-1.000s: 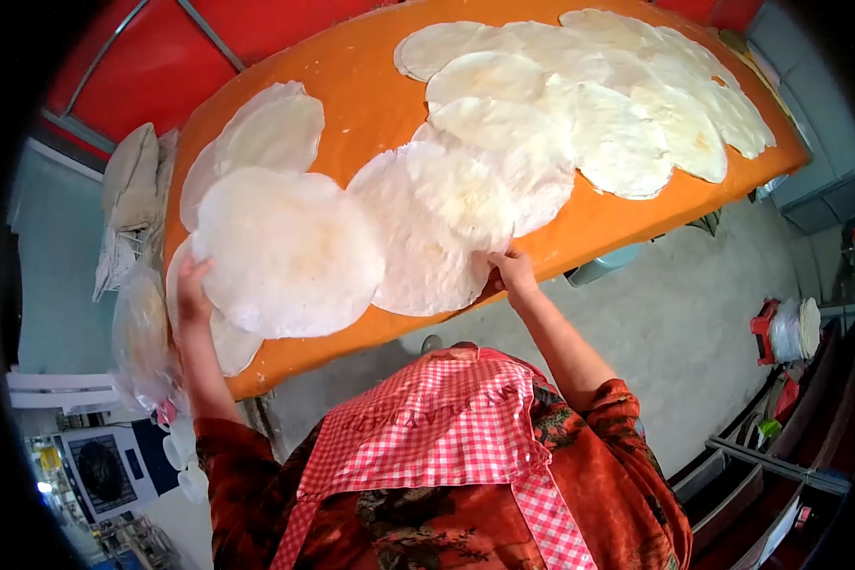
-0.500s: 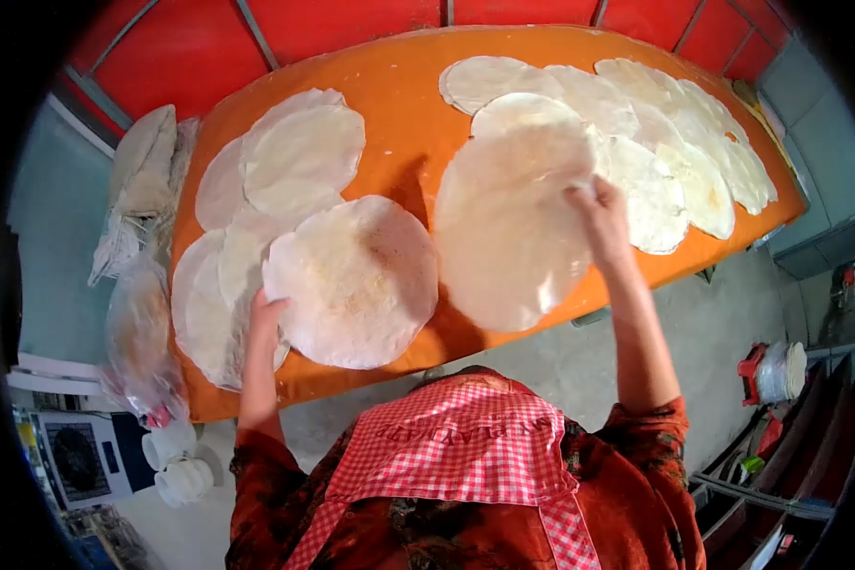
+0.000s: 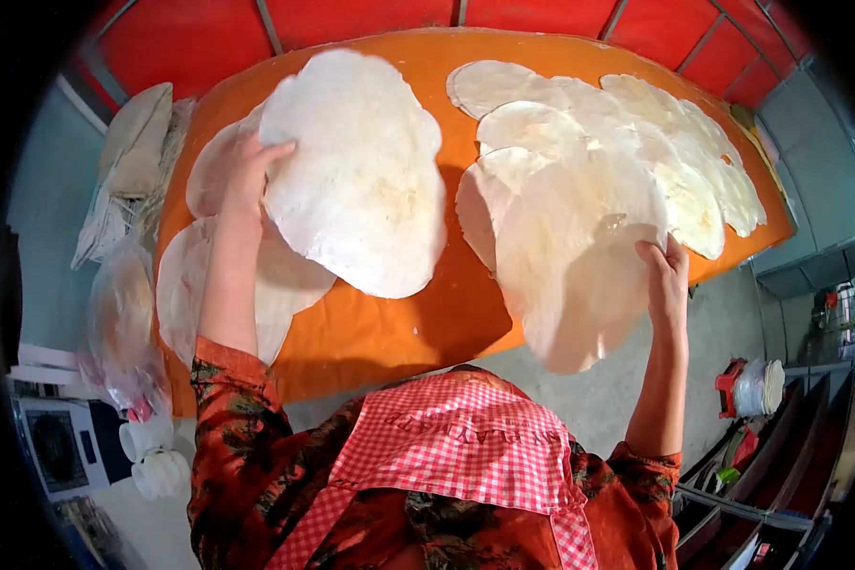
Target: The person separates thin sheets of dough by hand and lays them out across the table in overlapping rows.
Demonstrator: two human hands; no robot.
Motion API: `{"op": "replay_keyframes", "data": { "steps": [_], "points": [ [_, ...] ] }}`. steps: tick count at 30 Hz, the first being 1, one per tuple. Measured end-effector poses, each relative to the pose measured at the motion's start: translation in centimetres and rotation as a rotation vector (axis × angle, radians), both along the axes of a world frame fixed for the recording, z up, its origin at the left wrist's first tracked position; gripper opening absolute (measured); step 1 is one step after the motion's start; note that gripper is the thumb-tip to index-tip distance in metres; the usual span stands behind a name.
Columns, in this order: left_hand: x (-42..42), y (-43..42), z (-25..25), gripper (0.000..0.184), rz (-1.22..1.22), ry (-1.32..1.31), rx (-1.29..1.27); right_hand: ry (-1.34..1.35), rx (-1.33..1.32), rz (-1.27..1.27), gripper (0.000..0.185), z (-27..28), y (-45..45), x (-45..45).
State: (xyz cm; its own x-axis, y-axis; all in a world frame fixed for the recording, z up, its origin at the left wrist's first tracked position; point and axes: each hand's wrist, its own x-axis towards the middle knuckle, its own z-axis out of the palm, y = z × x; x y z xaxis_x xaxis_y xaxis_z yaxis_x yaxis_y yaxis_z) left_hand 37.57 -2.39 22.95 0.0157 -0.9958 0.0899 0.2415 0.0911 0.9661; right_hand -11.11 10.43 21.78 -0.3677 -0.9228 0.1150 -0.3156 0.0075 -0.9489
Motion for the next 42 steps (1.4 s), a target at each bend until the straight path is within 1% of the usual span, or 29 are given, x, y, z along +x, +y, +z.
{"op": "replay_keyframes", "data": {
  "steps": [1, 3, 5, 7, 8, 10, 11, 13, 14, 16, 17, 18, 20, 21, 22, 23, 24, 25, 26, 28, 29, 30, 31, 32, 33, 36, 37, 40, 42],
  "points": [
    [1.1, -1.2, -2.6, 0.047, -0.002, -0.003, 0.072, -0.015, -0.006, 0.005, 0.023, 0.3, 0.1, 0.0],
    [4.6, -4.3, -11.0, 0.048, -0.052, -0.067, 0.156, -0.043, -0.007, 0.013, 0.022, 1.1, 0.5, 0.6],
    [7.9, -5.2, -18.3, 0.045, 0.092, -0.284, 0.196, -0.025, 0.022, 0.048, 0.023, 1.8, 0.2, 1.6],
    [8.5, -4.7, -21.4, 0.042, 0.218, -0.462, 0.098, -0.025, 0.064, 0.083, 0.023, 3.1, -1.1, 4.3],
    [8.9, -4.1, -22.7, 0.041, 0.284, -0.549, 0.048, 0.053, 0.121, 0.025, 0.023, 4.6, -1.2, 6.6],
    [9.6, -2.0, -24.9, 0.039, 0.423, -0.724, -0.041, 0.097, 0.031, 0.205, 0.021, 4.7, -2.9, 8.8],
    [10.2, -0.3, -25.7, 0.038, 0.497, -0.815, -0.074, 0.028, 0.039, 0.241, 0.021, 5.0, -3.3, 10.1],
    [9.3, 3.2, -25.1, 0.036, 0.338, -0.503, 0.176, -0.114, 0.055, 0.325, 0.021, 6.5, -4.2, 12.7],
    [8.3, 4.8, -24.8, 0.036, 0.262, -0.340, 0.290, -0.173, -0.020, 0.260, 0.021, 6.9, -4.3, 13.6],
    [6.3, 8.1, -25.4, 0.032, 0.165, 0.007, 0.446, -0.342, -0.306, 0.336, 0.019, 7.3, -5.1, 14.5],
    [5.0, 9.8, -24.9, 0.034, 0.131, 0.118, 0.482, -0.404, -0.417, 0.366, 0.019, 7.0, -5.8, 14.3],
    [3.5, 11.5, -23.6, 0.035, 0.097, 0.228, 0.513, -0.402, -0.400, 0.320, 0.019, 7.5, -5.8, 14.1],
    [2.3, 13.9, -21.6, 0.045, 0.004, 0.489, 0.503, -0.443, -0.416, 0.247, 0.022, 4.0, -7.3, 12.2],
    [2.9, 14.6, -23.5, 0.060, 0.011, 0.511, 0.470, -0.529, -0.292, 0.267, 0.023, 1.6, -7.7, 11.8],
    [3.1, 15.4, -23.2, 0.063, 0.047, 0.598, 0.417, -0.611, -0.168, 0.285, 0.024, -0.3, -7.9, 11.7],
    [3.1, 16.2, -22.4, 0.067, 0.080, 0.683, 0.360, -0.501, -0.199, 0.241, 0.023, -1.4, -6.8, 14.4],
    [3.2, 16.9, -21.4, 0.070, 0.114, 0.767, 0.300, -0.503, -0.070, 0.442, 0.019, -5.3, -7.3, 13.5],
    [3.5, 17.6, -20.3, 0.074, 0.208, 0.789, 0.352, -0.391, 0.174, 0.501, 0.019, -8.7, -7.2, 13.4],
    [4.0, 18.0, -20.8, 0.074, 0.219, 0.802, 0.360, -0.252, 0.410, 0.590, 0.020, -12.1, -7.1, 13.3],
    [6.2, 18.7, -23.6, 0.074, 0.228, 0.823, 0.380, -0.252, 0.581, 0.547, 0.021, -16.5, -5.1, 16.3],
    [7.3, 19.2, -25.3, 0.068, 0.077, 0.868, 0.361, -0.206, 0.677, 0.607, 0.021, -18.5, -4.5, 16.0],
    [7.4, 19.4, -26.4, 0.063, 0.097, 0.765, 0.385, -0.159, 0.773, 0.666, 0.022, -20.6, -4.0, 15.7],
    [7.4, 19.5, -27.1, 0.058, 0.114, 0.661, 0.407, -0.142, 0.716, 0.722, 0.024, -22.7, -3.6, 15.3],
    [7.2, 19.6, -27.1, 0.053, 0.129, 0.557, 0.429, -0.165, 0.717, 0.692, 0.023, -22.7, -3.5, 15.2],
    [6.7, 19.9, -26.4, 0.037, 0.229, 0.434, 0.515, -0.188, 0.718, 0.659, 0.022, -22.7, -3.6, 15.3],
    [6.3, 19.5, -29.8, 0.032, 0.350, 0.063, 0.468, -0.217, 0.698, 0.593, 0.022, -23.1, -3.0, 15.2],
    [6.2, 19.4, -30.7, 0.030, 0.412, -0.012, 0.436, -0.217, 0.684, 0.577, 0.022, -23.2, -3.0, 15.1],
    [6.2, 19.6, -32.6, 0.028, 0.559, -0.105, 0.476, -0.234, 0.678, 0.568, 0.023, -22.8, -2.7, 15.0],
    [5.9, 19.7, -32.1, 0.026, 0.579, -0.093, 0.472, -0.206, 0.671, 0.554, 0.021, -22.9, -2.6, 14.9]
  ]
}}
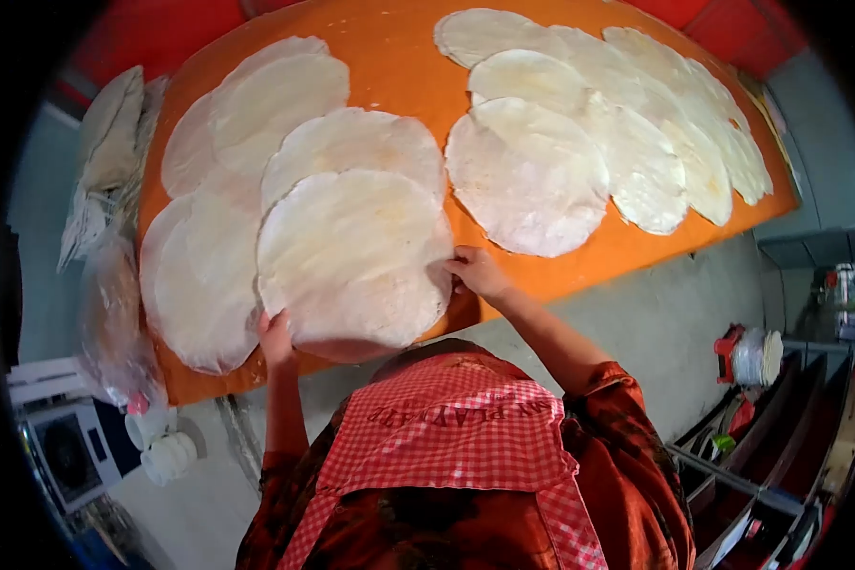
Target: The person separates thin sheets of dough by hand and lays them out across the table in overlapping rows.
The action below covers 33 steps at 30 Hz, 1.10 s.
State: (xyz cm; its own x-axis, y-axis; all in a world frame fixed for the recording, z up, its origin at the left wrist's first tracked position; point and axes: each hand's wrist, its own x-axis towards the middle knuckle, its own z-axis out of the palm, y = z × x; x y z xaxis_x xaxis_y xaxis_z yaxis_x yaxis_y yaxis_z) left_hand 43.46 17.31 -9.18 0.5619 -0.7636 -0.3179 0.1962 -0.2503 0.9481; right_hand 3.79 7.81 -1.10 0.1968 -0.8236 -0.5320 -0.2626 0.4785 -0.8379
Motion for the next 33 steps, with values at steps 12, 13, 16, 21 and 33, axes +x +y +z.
{"op": "replay_keyframes", "data": {
  "steps": [12, 13, 16, 21, 33],
  "points": [
    [-2.6, -0.4, 6.7, 0.037, 0.105, -0.968, -0.026, 0.252, -0.592, -0.035, 0.013, -2.1, 1.2, -6.7],
    [-5.3, -0.5, 9.2, 0.035, 0.105, -0.909, -0.074, 0.326, -0.674, -0.202, 0.011, -0.9, 1.1, -8.9],
    [-10.4, -1.1, 8.4, 0.029, -0.080, -0.664, -0.224, 0.264, -0.740, -0.544, 0.007, -2.6, -0.4, -17.8],
    [-29.0, -6.3, 8.2, 0.029, -0.380, 0.070, -0.082, 0.119, -0.579, -0.535, 0.011, -5.6, -0.6, -27.6],
    [-40.0, -18.1, 9.3, 0.031, -0.396, 0.292, 0.125, -0.534, 0.206, -0.434, 0.028, 1.2, -1.2, -31.2]
  ]
}}
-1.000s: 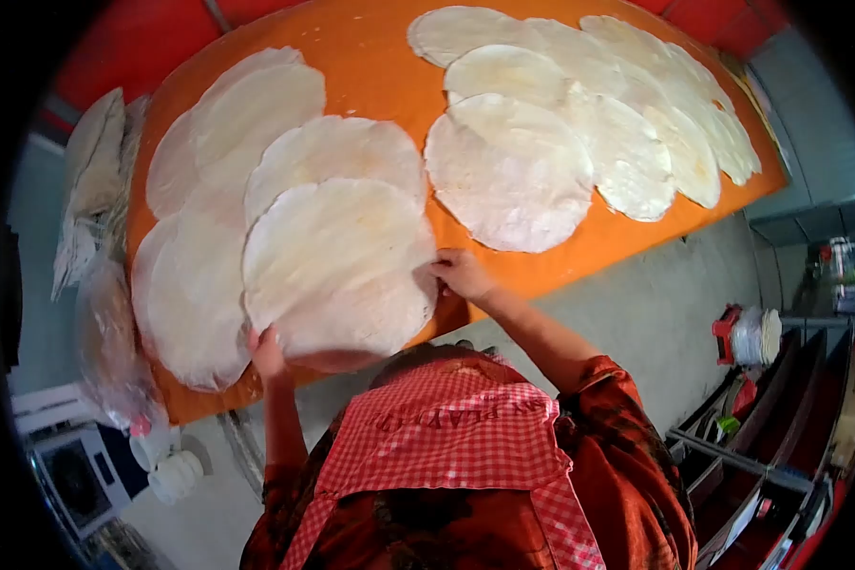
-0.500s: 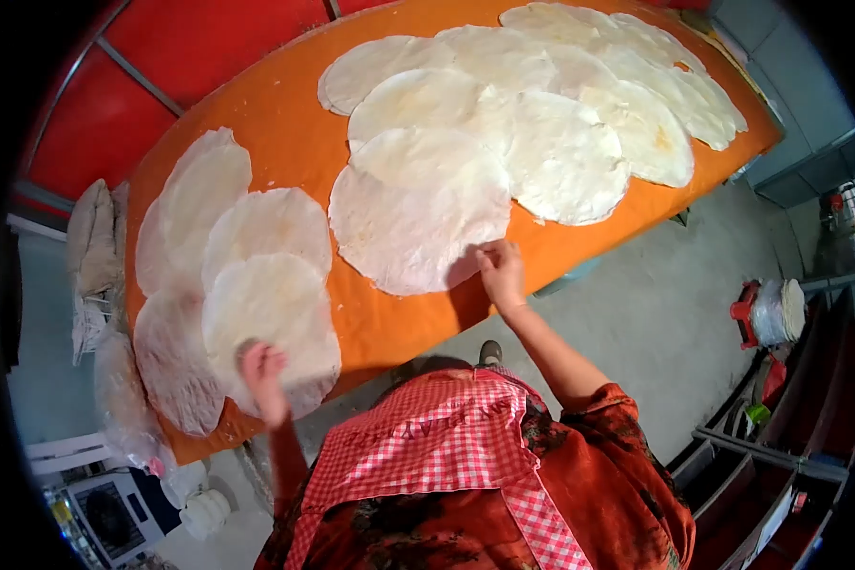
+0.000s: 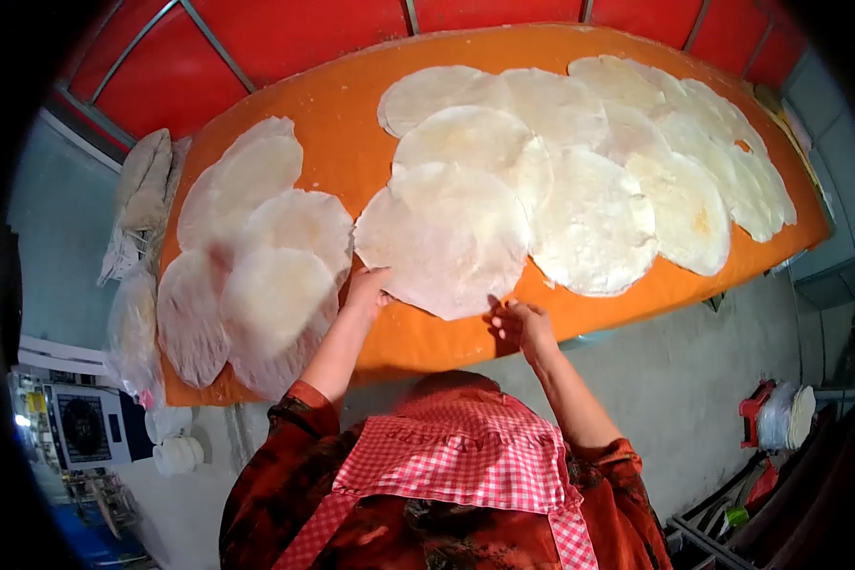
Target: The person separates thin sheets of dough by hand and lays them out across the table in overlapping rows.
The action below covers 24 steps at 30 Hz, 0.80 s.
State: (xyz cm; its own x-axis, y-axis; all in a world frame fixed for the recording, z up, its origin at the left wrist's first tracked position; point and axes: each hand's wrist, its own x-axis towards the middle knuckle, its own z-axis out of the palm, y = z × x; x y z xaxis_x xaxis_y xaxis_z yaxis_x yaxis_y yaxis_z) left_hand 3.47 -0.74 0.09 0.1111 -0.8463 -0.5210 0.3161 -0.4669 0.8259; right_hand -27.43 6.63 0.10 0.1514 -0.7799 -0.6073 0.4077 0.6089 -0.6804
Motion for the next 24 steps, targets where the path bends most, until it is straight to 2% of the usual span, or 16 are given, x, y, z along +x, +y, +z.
{"op": "replay_keyframes", "data": {
  "steps": [1, 3, 4, 5, 7, 8, 11, 12, 13, 15, 16, 17, 19, 21, 24],
  "points": [
    [-0.1, -0.7, -0.1, 0.032, -0.030, 0.064, -0.029, -0.069, 0.053, -0.004, 0.031, 0.2, 0.0, -0.1],
    [-1.4, -2.3, 3.2, 0.031, -0.068, 0.028, -0.060, -0.198, 0.166, -0.002, 0.037, 0.5, -0.3, 0.2],
    [-1.7, -3.3, 4.9, 0.030, -0.102, -0.077, -0.069, -0.198, 0.177, -0.014, 0.039, 1.0, -0.7, 0.5],
    [-1.7, -4.3, 6.3, 0.029, -0.130, -0.179, -0.070, -0.202, 0.142, -0.021, 0.036, 1.7, -1.3, 1.1],
    [-1.1, -6.0, 8.1, 0.029, -0.097, 0.006, -0.346, -0.210, 0.073, -0.022, 0.031, 3.5, -3.2, 2.4],
    [-0.8, -5.8, 11.2, 0.028, -0.042, 0.052, -0.369, -0.161, 0.059, -0.025, 0.019, 4.4, -4.7, 3.3],
    [2.3, -4.1, 15.8, 0.027, 0.126, 0.045, -0.535, -0.090, -0.153, 0.000, 0.015, 6.4, -9.3, 6.1],
    [3.4, -3.0, 16.9, 0.027, 0.200, 0.041, -0.566, -0.079, -0.195, 0.027, 0.014, 9.4, -10.8, 8.4],
    [4.5, -1.6, 17.3, 0.027, 0.269, 0.033, -0.593, -0.096, -0.313, 0.111, 0.013, 9.1, -13.2, 9.2],
    [6.1, 1.0, 16.8, 0.026, 0.372, 0.039, -0.608, -0.057, -0.322, 0.123, 0.010, 10.7, -17.1, 12.0],
    [6.4, 1.9, 15.6, 0.024, 0.421, 0.091, -0.539, -0.026, -0.321, 0.093, 0.009, 11.0, -18.9, 13.8],
    [6.7, 2.8, 13.6, 0.023, 0.466, 0.143, -0.466, -0.046, -0.323, 0.172, 0.009, 10.4, -21.2, 15.1],
    [7.5, 4.6, 9.1, 0.024, 0.199, 0.284, -0.190, 0.064, -0.321, 0.253, 0.008, 8.8, -24.6, 18.1],
    [6.7, 6.0, 3.2, 0.022, 0.061, 0.397, -0.051, 0.118, -0.334, 0.408, 0.012, 6.0, -26.4, 19.7],
    [6.2, 6.6, 2.6, 0.016, -0.115, 0.250, 0.167, 0.282, -0.235, 0.438, 0.011, 2.1, -25.7, 21.4]
  ]
}}
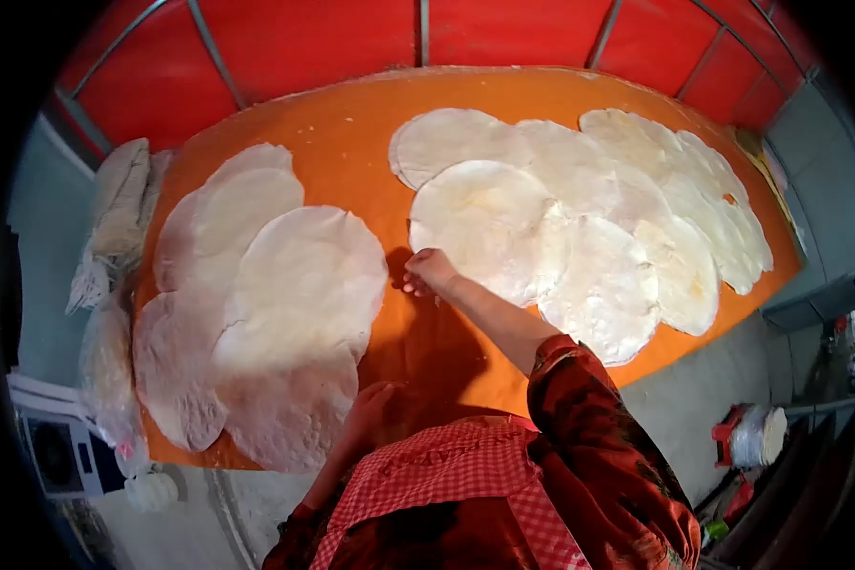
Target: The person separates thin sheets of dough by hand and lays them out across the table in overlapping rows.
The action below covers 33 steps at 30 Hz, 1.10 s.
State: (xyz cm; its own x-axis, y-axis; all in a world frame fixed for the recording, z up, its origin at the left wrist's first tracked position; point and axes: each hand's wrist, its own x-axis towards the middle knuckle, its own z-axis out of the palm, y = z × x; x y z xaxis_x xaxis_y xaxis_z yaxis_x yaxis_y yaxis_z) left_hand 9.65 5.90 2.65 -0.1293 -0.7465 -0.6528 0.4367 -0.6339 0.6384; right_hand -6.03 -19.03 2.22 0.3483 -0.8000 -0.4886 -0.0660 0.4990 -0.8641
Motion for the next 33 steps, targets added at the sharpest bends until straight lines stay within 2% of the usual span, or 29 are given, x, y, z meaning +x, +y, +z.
{"op": "replay_keyframes", "data": {
  "steps": [2, 3, 5, 6, 7, 9, 12, 15, 18, 19, 20, 22, 23, 24, 25, 27, 28, 29, 31, 32, 33],
  "points": [
    [3.5, -0.5, -5.2, 0.009, 0.103, -0.137, -0.324, 0.100, -0.057, 0.004, 0.011, -1.2, 1.7, -0.4],
    [5.3, -1.6, -5.4, 0.001, 0.332, -0.334, -0.466, 0.101, -0.083, 0.020, 0.012, -1.9, 2.6, -0.9],
    [11.6, -4.5, -5.7, 0.014, 0.629, -0.707, -0.705, 0.070, -0.151, 0.109, 0.014, -4.0, 4.6, -2.3],
    [17.6, -5.7, -11.8, 0.017, 0.712, -0.953, -0.853, 0.089, -0.103, 0.131, 0.014, -3.7, 5.6, -2.8],
    [19.5, -6.7, -11.4, 0.027, 0.832, -1.198, -0.704, 0.112, -0.060, 0.147, 0.014, -2.9, 6.6, -3.0],
    [25.0, -8.7, -14.6, 0.038, 0.878, -1.326, -0.338, 0.134, -0.001, 0.206, 0.014, -2.2, 8.3, -2.8],
    [24.7, -10.0, -9.2, 0.039, 0.835, -0.743, -0.089, 0.121, 0.028, 0.245, 0.015, -2.9, 9.1, -3.1],
    [24.5, -10.6, -6.0, 0.029, 0.647, -0.488, -0.001, 0.099, 0.050, 0.253, 0.015, -3.6, 9.3, -3.1],
    [26.2, -11.9, -7.1, 0.018, 0.556, -0.022, -0.247, 0.099, 0.015, 0.247, 0.016, -3.3, 9.4, -4.0],
    [25.6, -11.8, -6.8, 0.017, 0.484, -0.284, -0.363, 0.101, -0.011, 0.253, 0.016, -2.9, 9.6, -4.2],
    [24.4, -11.3, -3.9, 0.016, 0.412, -0.543, -0.484, 0.129, -0.007, 0.231, 0.014, -2.2, 9.8, -4.3],
    [22.5, -9.4, -3.1, 0.015, 0.337, -0.878, -0.733, 0.182, -0.342, 0.152, 0.010, -4.5, 10.0, -5.7],
    [21.7, -8.1, -4.8, 0.015, 0.340, -0.954, -0.862, 0.207, -0.516, 0.118, 0.010, -5.2, 9.7, -6.3],
    [21.7, -6.5, -7.1, 0.015, 0.334, -0.715, -0.718, 0.439, -0.837, 0.062, 0.017, -4.3, 9.2, -6.9],
    [21.8, -5.0, -9.4, 0.015, 0.356, -0.492, -0.556, 0.502, -0.902, 0.027, 0.019, -3.2, 8.7, -7.3],
    [16.0, -3.6, -5.6, 0.012, 0.417, -0.179, -0.097, 0.631, -1.017, -0.052, 0.022, -1.8, 7.6, -7.7],
    [14.0, -3.3, -5.4, 0.009, 0.451, -0.362, -0.072, 0.670, -1.139, -0.021, 0.033, -1.8, 7.0, -7.8],
    [13.2, -2.4, -4.3, 0.008, 0.383, -0.565, -0.053, 0.765, -1.125, -0.010, 0.038, -1.8, 6.6, -7.5],
    [12.0, -1.2, -3.6, 0.008, 0.405, -0.760, -0.164, 0.948, -1.098, 0.026, 0.048, -2.4, 5.6, -6.9],
    [11.9, -1.0, -3.7, 0.007, 0.396, -0.846, -0.207, 1.054, -1.082, 0.133, 0.058, -2.8, 4.8, -6.6],
    [11.9, -1.0, -4.1, 0.006, 0.395, -0.934, -0.251, 1.093, -1.075, 0.176, 0.057, -3.0, 4.2, -6.5]
  ]
}}
